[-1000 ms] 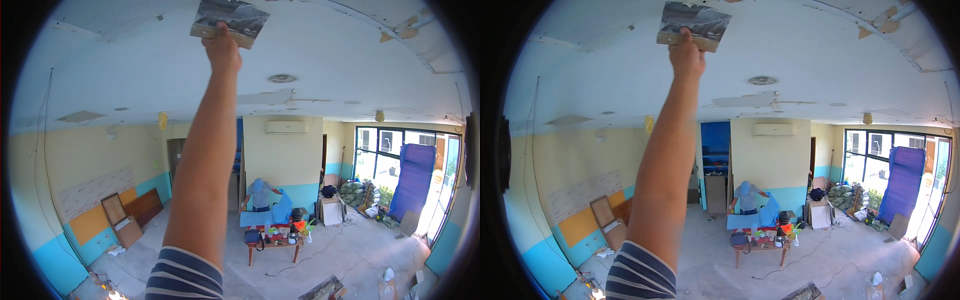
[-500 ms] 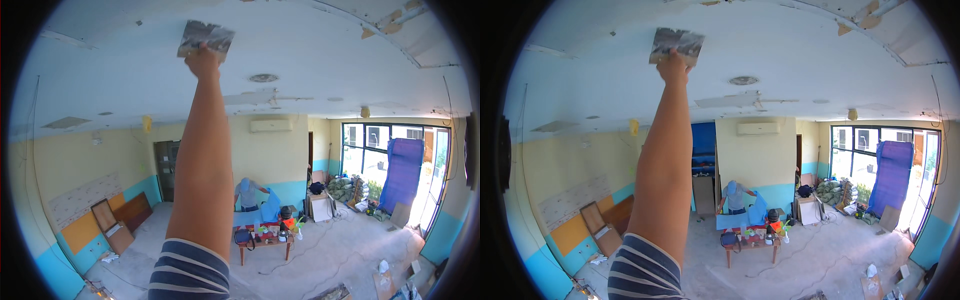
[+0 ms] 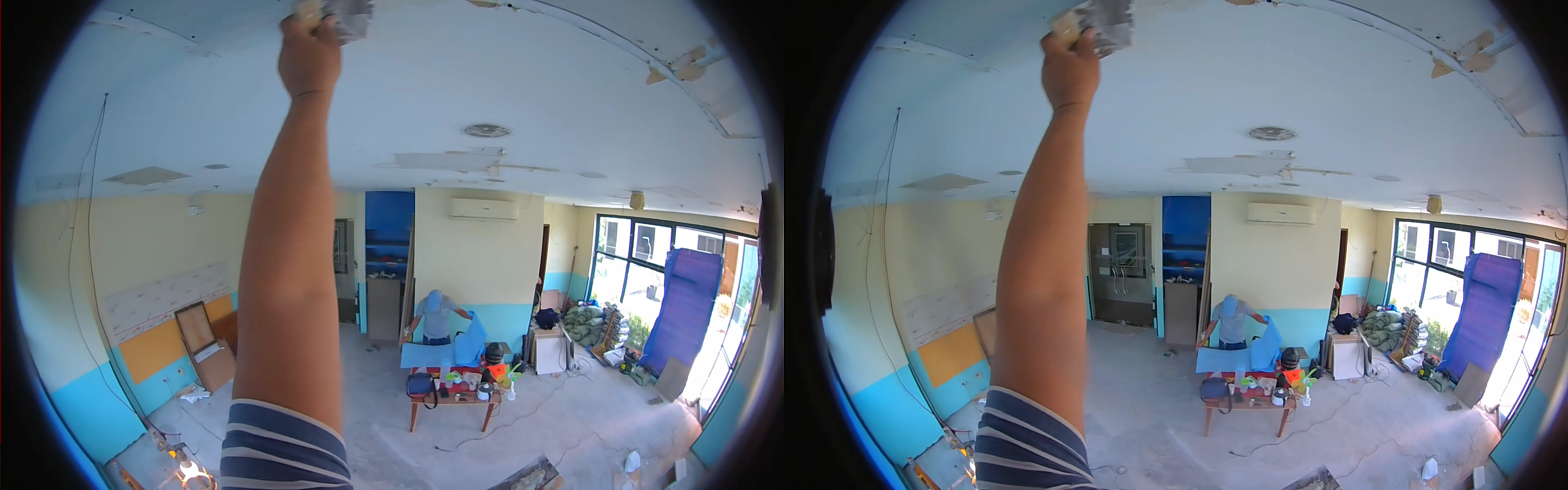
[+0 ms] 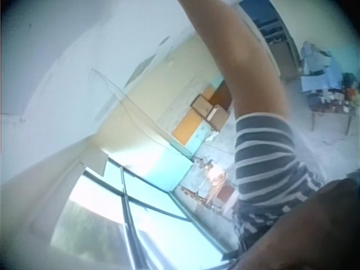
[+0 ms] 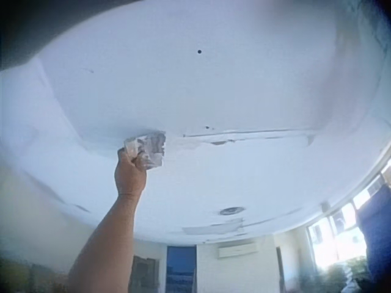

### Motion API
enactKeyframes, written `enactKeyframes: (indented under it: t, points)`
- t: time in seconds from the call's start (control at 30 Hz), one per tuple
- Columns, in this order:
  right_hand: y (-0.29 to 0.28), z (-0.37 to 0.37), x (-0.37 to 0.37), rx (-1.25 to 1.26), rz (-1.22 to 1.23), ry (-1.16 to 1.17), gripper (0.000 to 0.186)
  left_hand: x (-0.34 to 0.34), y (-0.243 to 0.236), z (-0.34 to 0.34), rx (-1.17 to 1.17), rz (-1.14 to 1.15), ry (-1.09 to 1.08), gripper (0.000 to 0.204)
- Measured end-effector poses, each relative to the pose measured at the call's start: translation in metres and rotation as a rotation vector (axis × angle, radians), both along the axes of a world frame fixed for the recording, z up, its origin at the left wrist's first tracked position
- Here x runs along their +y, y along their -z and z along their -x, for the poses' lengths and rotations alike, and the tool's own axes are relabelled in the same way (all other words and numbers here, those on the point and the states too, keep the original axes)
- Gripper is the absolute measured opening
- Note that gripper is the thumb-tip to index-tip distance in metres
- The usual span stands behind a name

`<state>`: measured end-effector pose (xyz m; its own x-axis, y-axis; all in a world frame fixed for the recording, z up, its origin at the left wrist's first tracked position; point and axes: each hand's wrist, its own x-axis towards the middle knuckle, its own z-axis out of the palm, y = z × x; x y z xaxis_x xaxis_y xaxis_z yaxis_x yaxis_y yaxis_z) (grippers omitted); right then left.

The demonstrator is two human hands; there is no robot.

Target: The person prepares plaster on a board using two spatulas and then applies the plaster to cracks in a ceiling while standing on a ladder.

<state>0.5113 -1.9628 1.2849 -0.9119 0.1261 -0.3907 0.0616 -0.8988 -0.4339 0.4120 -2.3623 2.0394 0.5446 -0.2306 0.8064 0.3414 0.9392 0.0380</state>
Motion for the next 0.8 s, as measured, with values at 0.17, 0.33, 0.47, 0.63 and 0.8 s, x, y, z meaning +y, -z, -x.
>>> enactKeyframes:
  t: [0.17, 0.33, 0.47, 0.63, 0.8]
  points:
    - [-0.01, -0.003, -0.017, -0.006, -0.01, -0.022, 0.041, -0.09, -0.003, -0.033, 0.027, -0.16, -0.066, 0.062]
    - [-0.005, -0.007, -0.024, -0.005, -0.022, -0.004, 0.04, -0.161, 0.005, -0.053, 0.092, -0.423, -0.102, 0.061]
    - [0.066, 0.014, -0.018, 0.302, 0.062, -0.072, 0.044, -0.235, 0.05, -0.048, 0.031, -0.432, -0.147, 0.069]
    - [0.049, 0.007, -0.027, 0.19, 0.076, -0.114, 0.041, -0.13, 0.264, 0.011, -0.533, -0.179, 0.703, 0.062]
    - [-0.008, 0.029, -0.056, 0.216, 0.148, -0.277, 0.043, -0.058, 0.491, 0.075, -1.397, -0.288, 1.235, 0.055]
